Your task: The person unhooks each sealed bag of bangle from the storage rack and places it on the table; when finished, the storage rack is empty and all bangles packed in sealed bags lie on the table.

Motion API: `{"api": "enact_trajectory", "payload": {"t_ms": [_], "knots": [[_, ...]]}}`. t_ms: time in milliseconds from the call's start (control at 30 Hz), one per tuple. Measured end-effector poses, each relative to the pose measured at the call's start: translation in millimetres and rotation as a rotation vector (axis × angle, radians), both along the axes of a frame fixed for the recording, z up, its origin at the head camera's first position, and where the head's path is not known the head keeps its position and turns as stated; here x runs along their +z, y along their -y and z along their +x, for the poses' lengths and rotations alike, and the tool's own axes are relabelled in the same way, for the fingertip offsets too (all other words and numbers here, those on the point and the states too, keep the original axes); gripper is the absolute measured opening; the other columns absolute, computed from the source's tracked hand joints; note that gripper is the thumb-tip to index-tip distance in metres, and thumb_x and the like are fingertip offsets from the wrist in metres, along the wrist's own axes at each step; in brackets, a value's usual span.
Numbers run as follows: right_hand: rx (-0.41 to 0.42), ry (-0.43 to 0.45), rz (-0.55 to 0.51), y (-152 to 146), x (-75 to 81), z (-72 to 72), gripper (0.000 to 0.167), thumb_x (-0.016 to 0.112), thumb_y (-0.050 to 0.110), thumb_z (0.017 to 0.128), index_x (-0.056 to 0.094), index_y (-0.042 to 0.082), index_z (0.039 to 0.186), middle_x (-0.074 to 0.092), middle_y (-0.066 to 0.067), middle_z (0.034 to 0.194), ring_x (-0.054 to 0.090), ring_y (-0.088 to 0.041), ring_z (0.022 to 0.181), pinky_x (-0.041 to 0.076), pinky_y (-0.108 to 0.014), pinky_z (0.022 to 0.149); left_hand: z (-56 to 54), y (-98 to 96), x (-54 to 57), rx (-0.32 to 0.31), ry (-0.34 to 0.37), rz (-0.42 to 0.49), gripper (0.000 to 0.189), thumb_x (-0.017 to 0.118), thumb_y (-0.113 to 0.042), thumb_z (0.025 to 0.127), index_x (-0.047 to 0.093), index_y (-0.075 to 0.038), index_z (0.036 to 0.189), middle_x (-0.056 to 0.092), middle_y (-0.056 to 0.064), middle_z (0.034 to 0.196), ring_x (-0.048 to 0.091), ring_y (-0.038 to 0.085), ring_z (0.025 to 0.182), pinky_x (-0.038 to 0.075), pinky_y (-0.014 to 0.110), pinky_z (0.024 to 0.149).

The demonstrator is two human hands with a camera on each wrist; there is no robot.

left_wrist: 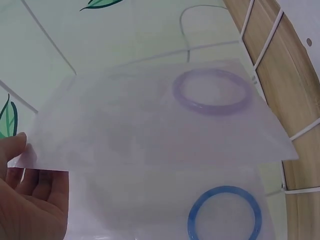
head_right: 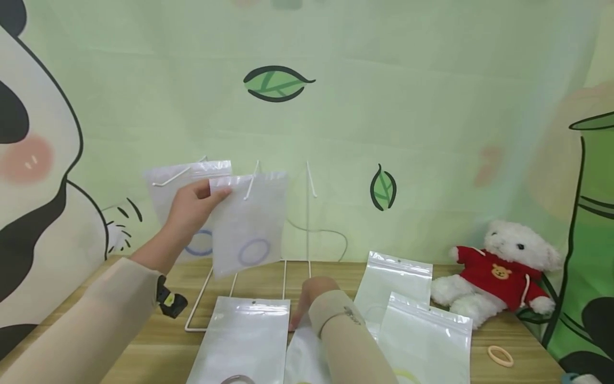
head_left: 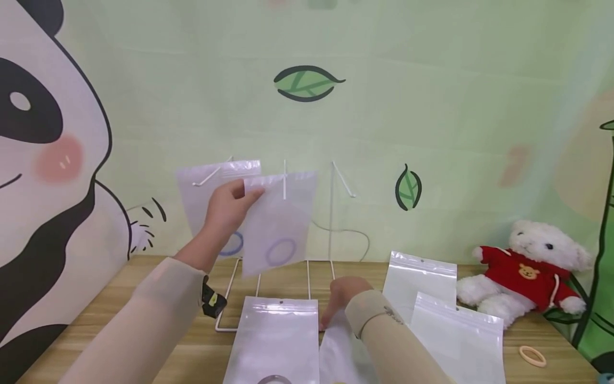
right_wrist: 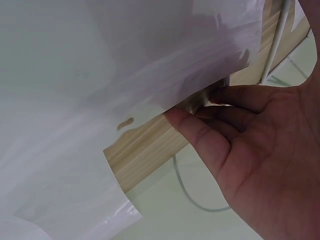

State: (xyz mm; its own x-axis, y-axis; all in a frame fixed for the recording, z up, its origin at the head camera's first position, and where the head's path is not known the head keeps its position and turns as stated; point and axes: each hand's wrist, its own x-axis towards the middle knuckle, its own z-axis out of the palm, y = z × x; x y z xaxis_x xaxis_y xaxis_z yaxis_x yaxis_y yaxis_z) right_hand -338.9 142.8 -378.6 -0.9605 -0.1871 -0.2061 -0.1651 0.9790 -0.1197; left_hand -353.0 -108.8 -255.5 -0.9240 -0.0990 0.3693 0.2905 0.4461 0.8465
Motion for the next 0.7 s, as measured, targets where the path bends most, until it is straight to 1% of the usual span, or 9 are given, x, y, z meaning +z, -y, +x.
{"api": "enact_trajectory", "payload": {"t_ms": [67,133,233,367,433,567,700], "knots": [[-0.001,0.002,0.002,0,-0.8,-1.1,0.064,0.092,0.051,0.053,0.070,0.012,0.099,0.068,0.000,0.096,0.063,-0.022,0.090,0.053,-0.038,0.085,2.5,0.4,0.3,0.011,-0.008,-0.011,0.036,0.065,-0.034,0.097,0.069,-0.002,0.112,0.070,0.016,0.108,0.062,0.022,0.087,0.052,0.030,0.074],[0.002,-0.001,0.008,0,-0.6,-0.8,0.065,0.092,0.051,0.052,0.069,0.012,0.098,0.068,0.000,0.096,0.063,-0.022,0.090,0.053,-0.038,0.084,5.4,0.7,0.0,0.021,-0.015,-0.022,0.034,0.065,-0.034,0.097,0.068,0.000,0.101,0.071,0.016,0.102,0.061,0.022,0.081,0.051,0.028,0.068],[0.005,-0.004,0.020,1,1.8,1.1,0.065,0.092,0.051,0.052,0.069,0.012,0.099,0.068,0.000,0.096,0.063,-0.022,0.090,0.053,-0.038,0.084,10.2,1.4,-1.2,0.016,-0.009,-0.019,0.034,0.064,-0.035,0.097,0.065,-0.001,0.096,0.072,0.016,0.100,0.063,0.022,0.080,0.051,0.026,0.065],[0.003,-0.003,0.030,3,4.2,3.3,0.062,0.092,0.051,0.053,0.069,0.013,0.097,0.067,0.001,0.093,0.063,-0.021,0.088,0.053,-0.037,0.083,16.7,2.4,-3.0,-0.004,-0.011,-0.001,0.034,0.064,-0.034,0.098,0.067,-0.001,0.107,0.071,0.017,0.108,0.067,0.025,0.089,0.055,0.028,0.070],[0.001,-0.002,0.033,3,4.2,3.7,0.061,0.092,0.051,0.054,0.068,0.013,0.095,0.067,0.000,0.092,0.063,-0.021,0.087,0.053,-0.038,0.082,20.5,2.2,-3.5,-0.015,-0.016,0.010,0.034,0.063,-0.032,0.098,0.067,-0.001,0.111,0.071,0.018,0.110,0.068,0.026,0.091,0.056,0.029,0.071],[0.001,-0.004,0.033,3,4.5,4.1,0.060,0.091,0.050,0.055,0.068,0.013,0.095,0.067,0.000,0.092,0.063,-0.022,0.087,0.053,-0.038,0.082,28.4,1.7,-4.9,-0.044,-0.023,0.054,0.034,0.063,-0.030,0.099,0.066,0.000,0.115,0.071,0.018,0.108,0.067,0.023,0.088,0.056,0.027,0.068],[-0.003,-0.004,0.019,3,5.9,5.1,0.060,0.092,0.049,0.054,0.067,0.012,0.094,0.066,0.000,0.091,0.062,-0.021,0.085,0.053,-0.037,0.082,36.6,0.7,-5.0,-0.075,-0.020,0.113,0.034,0.063,-0.029,0.099,0.065,-0.001,0.118,0.070,0.018,0.108,0.065,0.020,0.087,0.056,0.026,0.071]]}}
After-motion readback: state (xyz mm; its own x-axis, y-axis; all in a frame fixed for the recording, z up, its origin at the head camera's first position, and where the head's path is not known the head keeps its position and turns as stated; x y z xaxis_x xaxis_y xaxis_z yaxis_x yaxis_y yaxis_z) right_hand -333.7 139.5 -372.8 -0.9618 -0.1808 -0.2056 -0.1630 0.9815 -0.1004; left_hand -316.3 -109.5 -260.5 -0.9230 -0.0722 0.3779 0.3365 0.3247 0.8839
